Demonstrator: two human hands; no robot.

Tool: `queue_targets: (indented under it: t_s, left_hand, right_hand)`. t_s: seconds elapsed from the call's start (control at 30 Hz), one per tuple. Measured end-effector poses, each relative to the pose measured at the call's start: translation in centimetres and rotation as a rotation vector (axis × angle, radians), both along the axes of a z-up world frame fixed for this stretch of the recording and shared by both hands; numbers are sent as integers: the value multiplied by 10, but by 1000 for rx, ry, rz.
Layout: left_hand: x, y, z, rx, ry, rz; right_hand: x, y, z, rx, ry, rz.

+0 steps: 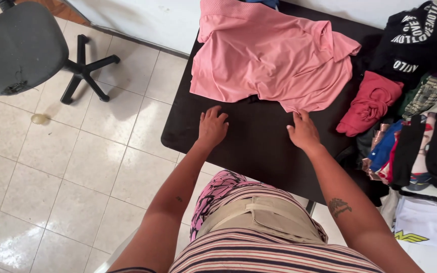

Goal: The person folds several garments on a table, including a white t-shirt, a black t-shirt with a graphic, a pink top, a light pink top, and a black top. Each item is smoothed, folded into a compact rectangle, and placed on a growing stack on the right side of the table.

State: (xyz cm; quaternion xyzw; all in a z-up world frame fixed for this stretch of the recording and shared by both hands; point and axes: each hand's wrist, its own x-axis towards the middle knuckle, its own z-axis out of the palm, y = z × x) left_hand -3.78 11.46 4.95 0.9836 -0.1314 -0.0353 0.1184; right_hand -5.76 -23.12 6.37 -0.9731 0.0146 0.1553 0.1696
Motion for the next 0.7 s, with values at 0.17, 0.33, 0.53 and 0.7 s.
queue_targets:
  t_s: [0.17,0.33,0.53,0.7]
  left_hand:
    - [23,17,26,81,12,-81]
    - [55,35,-1,204,51,-185]
    - [107,73,-96,-6,-364,-407]
    - [58,80,38,-314,39,-360]
  right_hand:
    - [-30,-18,-36,59,-113,-57]
    - [-94,-25,-41,141,-360,-65]
    - [-160,-46,-14,225,-393,-266]
    - [-186,-45,-19,254,-149,-345]
